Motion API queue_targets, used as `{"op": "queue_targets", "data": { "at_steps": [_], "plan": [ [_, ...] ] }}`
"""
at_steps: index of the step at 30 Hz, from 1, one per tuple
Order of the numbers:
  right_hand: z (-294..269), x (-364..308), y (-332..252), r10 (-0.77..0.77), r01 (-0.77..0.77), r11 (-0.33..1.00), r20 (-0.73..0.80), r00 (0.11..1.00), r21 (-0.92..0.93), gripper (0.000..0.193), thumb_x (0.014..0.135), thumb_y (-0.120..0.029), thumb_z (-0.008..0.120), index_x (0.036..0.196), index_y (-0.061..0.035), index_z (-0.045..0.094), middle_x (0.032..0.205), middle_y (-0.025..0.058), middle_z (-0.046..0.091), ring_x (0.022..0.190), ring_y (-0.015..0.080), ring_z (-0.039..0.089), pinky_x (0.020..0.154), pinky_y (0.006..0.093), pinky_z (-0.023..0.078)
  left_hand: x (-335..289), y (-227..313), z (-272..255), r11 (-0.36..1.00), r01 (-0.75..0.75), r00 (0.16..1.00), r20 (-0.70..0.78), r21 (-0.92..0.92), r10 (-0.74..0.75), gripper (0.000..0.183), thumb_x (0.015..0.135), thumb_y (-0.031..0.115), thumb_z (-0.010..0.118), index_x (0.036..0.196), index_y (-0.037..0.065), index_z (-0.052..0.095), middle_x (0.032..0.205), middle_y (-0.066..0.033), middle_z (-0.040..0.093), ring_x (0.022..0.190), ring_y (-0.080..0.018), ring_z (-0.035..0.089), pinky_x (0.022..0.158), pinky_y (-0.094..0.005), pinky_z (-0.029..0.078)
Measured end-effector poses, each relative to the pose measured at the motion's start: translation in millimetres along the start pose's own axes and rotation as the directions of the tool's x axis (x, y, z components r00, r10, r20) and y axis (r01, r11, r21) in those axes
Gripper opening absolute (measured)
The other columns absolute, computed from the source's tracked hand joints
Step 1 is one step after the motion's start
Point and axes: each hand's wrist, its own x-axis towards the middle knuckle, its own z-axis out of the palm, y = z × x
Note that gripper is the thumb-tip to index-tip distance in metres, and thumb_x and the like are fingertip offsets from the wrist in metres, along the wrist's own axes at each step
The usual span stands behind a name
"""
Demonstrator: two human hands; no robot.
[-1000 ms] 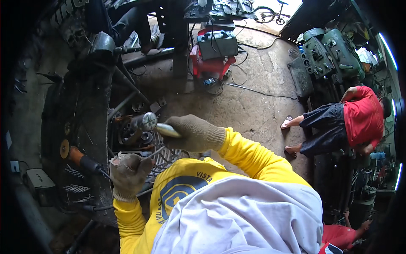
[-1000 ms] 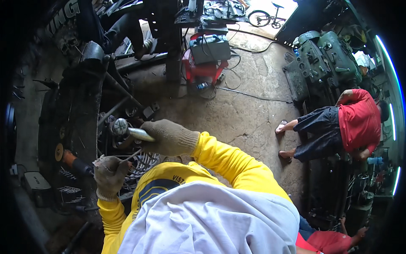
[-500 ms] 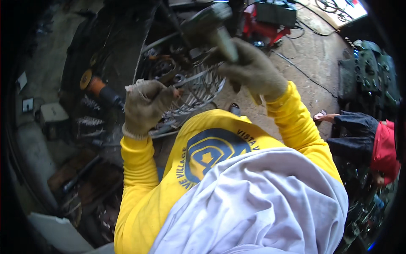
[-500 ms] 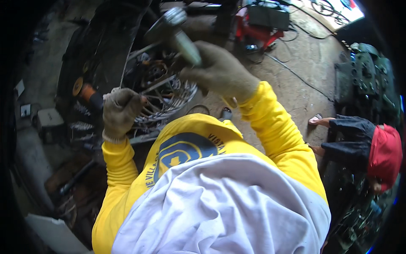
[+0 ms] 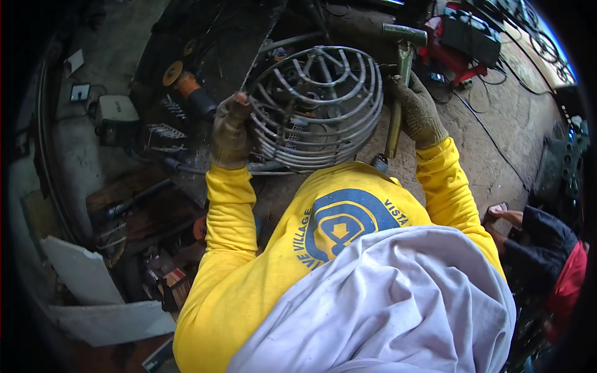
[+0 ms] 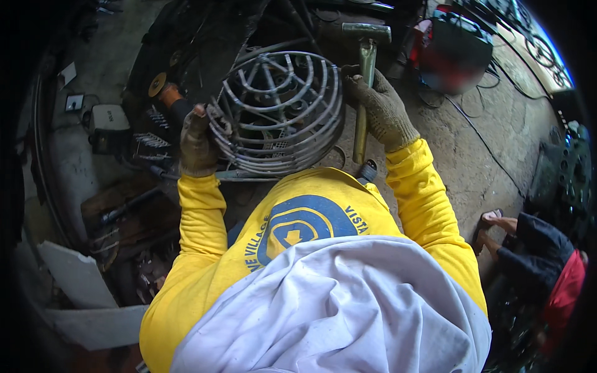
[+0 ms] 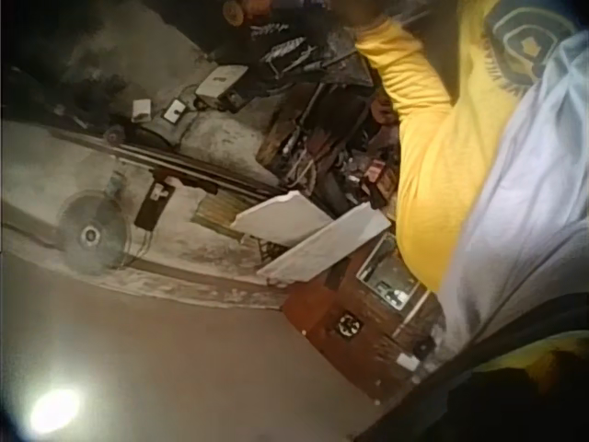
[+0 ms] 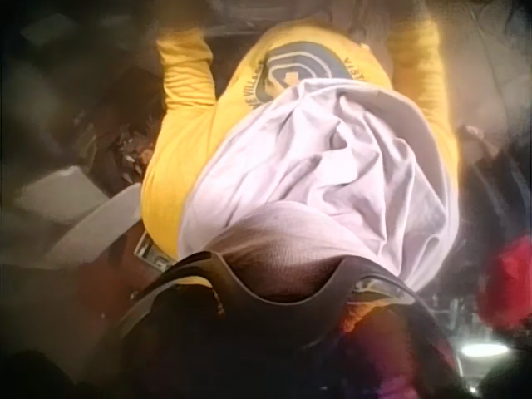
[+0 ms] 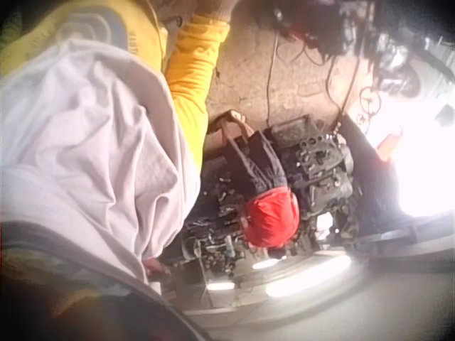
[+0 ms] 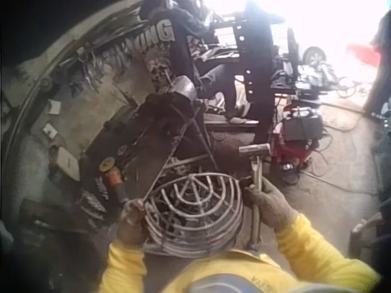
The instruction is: The person uses an angle grinder to cut through sections of a metal fan grille, then uses a hammer to shape the metal wires while holding the grille on a workbench.
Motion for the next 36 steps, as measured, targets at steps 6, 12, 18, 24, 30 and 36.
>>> {"op": "queue_targets", "data": {
  "at_steps": [6,12,18,24,30,36],
  "plan": [
    [-21,23,16,0.117,-0.124,0.985,0.063,0.991,0.12,0.028,0.101,-0.018,0.06,0.126,-0.0051,0.057,0.102,0.002,0.065,0.091,0.0134,0.064,0.084,0.0299,0.054,-1,0,28,0.993,-0.018,1.0,-0.002,0.117,0.018,0.038,0.093,0.044,0.071,0.083,0.007,0.072,0.07,0.0032,0.067,0.055,-0.0041,0.057,0.051,-0.0192,0.043],
    [-48,36,35,0.154,-0.184,0.94,0.126,0.98,0.287,0.031,0.102,-0.021,0.058,0.129,-0.0052,0.056,0.11,0.0058,0.067,0.095,0.0162,0.066,0.085,0.0318,0.055,-5,9,51,0.983,0.076,0.997,0.021,0.164,-0.081,0.035,0.093,0.043,0.072,0.084,0.008,0.073,0.077,0.0044,0.068,0.065,-0.0027,0.058,0.06,-0.0184,0.044],
    [-19,22,16,0.169,-0.189,0.948,0.098,0.981,0.255,0.026,0.102,-0.023,0.058,0.121,-0.006,0.058,0.103,0.0047,0.068,0.091,0.0163,0.066,0.083,0.0322,0.056,12,-21,9,0.984,-0.111,0.992,-0.042,0.142,0.118,0.035,0.093,0.042,0.073,0.093,0.007,0.073,0.083,0.0029,0.07,0.069,-0.0046,0.061,0.061,-0.0189,0.047],
    [31,-6,-23,0.137,-0.137,0.99,-0.071,0.988,0.014,0.028,0.101,-0.027,0.062,0.12,-0.0061,0.061,0.095,0.0018,0.065,0.083,0.0114,0.062,0.076,0.0267,0.052,45,-45,-8,0.758,-0.023,0.796,-0.447,0.652,0.408,0.057,0.1,0.057,0.051,0.117,0.004,0.066,0.094,-0.0079,0.073,0.082,-0.0218,0.072,0.077,-0.0337,0.06],
    [44,-11,-20,0.001,-0.025,0.967,-0.093,0.996,-0.254,0.04,0.098,-0.036,0.065,0.124,-0.0054,0.063,0.093,0.0006,0.064,0.081,0.0078,0.058,0.073,0.0237,0.048,31,-85,-13,0.96,0.119,0.967,-0.19,-0.252,-0.17,0.067,0.101,0.06,0.042,0.14,0.006,0.049,0.137,-0.0155,0.058,0.115,-0.0283,0.063,0.098,-0.0421,0.053],
    [37,-4,-2,0.049,-0.082,0.981,-0.186,0.981,-0.176,0.037,0.099,-0.036,0.065,0.121,-0.0066,0.063,0.09,-0.0009,0.061,0.077,0.0074,0.054,0.069,0.0243,0.046,4,-124,10,0.834,0.14,0.989,0.029,-0.535,-0.147,0.064,0.103,0.053,0.043,0.152,0.013,0.036,0.151,-0.0136,0.046,0.132,-0.0312,0.051,0.109,-0.0504,0.045]
  ]
}}
